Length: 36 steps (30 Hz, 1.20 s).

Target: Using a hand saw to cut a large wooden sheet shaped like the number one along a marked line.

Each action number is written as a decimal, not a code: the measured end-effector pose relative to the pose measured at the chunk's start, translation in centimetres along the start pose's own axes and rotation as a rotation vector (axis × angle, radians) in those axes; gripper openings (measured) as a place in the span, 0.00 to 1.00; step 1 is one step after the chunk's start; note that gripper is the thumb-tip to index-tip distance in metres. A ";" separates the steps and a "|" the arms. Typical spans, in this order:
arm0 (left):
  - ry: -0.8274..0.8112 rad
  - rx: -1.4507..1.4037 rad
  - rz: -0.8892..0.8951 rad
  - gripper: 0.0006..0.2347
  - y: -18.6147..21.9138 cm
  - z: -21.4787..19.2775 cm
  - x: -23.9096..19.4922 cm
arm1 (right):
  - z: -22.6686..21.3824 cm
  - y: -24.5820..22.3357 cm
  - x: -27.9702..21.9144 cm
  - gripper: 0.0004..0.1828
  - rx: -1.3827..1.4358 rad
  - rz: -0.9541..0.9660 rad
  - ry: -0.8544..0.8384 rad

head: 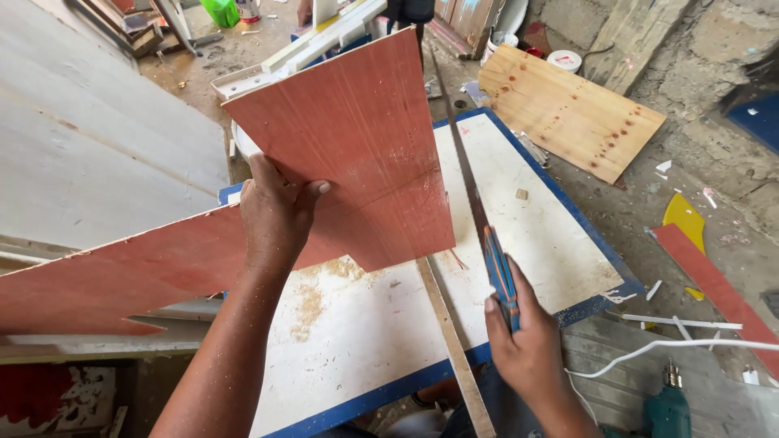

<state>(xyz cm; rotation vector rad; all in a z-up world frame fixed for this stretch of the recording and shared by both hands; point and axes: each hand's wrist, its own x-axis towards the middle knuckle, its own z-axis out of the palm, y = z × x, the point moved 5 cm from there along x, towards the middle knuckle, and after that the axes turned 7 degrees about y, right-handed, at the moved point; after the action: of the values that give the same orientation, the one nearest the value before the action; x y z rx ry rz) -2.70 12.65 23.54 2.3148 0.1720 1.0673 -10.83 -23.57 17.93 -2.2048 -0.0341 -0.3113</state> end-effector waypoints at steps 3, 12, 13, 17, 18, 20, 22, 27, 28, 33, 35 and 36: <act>0.002 -0.008 0.007 0.27 0.6 -0.2 0.2 | 0.0 1.3 -1.7 0.37 -0.047 -0.026 -0.006; 0.122 -0.153 -0.102 0.30 2.5 -2.5 0.9 | 1.1 2.9 -2.5 0.37 -0.061 -0.072 -0.120; 0.217 -0.244 -0.105 0.35 2.6 -3.0 1.2 | 1.0 3.0 -2.5 0.37 -0.047 -0.081 -0.123; 0.464 -0.020 0.361 0.38 10.2 -7.7 3.8 | 0.8 3.8 -2.4 0.37 -0.118 -0.059 -0.112; 0.326 0.112 0.446 0.42 12.6 -7.2 5.1 | 0.7 3.5 -2.5 0.38 -0.110 -0.033 -0.139; 0.195 0.239 0.535 0.45 16.2 -5.7 7.1 | 0.2 2.8 -2.5 0.39 -0.102 -0.011 -0.158; -0.067 0.429 0.599 0.49 18.7 -2.1 8.5 | 0.0 2.0 -2.9 0.40 0.005 -0.007 -0.196; -0.116 0.800 0.813 0.35 18.4 4.8 8.6 | 1.0 3.0 -3.0 0.42 0.141 -0.047 -0.256; -0.039 0.865 0.840 0.19 18.0 5.8 8.4 | 1.2 3.4 -2.8 0.41 0.154 -0.060 -0.241; -0.015 1.194 1.172 0.17 19.4 9.0 6.2 | 0.2 2.7 -1.5 0.38 -0.016 0.062 -0.177; -0.178 1.296 1.286 0.28 19.1 10.6 5.3 | 0.3 2.5 -0.9 0.40 -0.087 0.188 -0.225; -0.350 1.267 1.268 0.24 18.4 11.5 4.9 | 0.3 2.4 -0.7 0.38 -0.084 0.169 -0.177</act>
<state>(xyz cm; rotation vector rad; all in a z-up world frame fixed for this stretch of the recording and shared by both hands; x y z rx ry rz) 6.84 -6.03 31.03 3.8412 -1.2800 1.1564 -11.08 -24.78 15.71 -2.2954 0.0695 -0.0231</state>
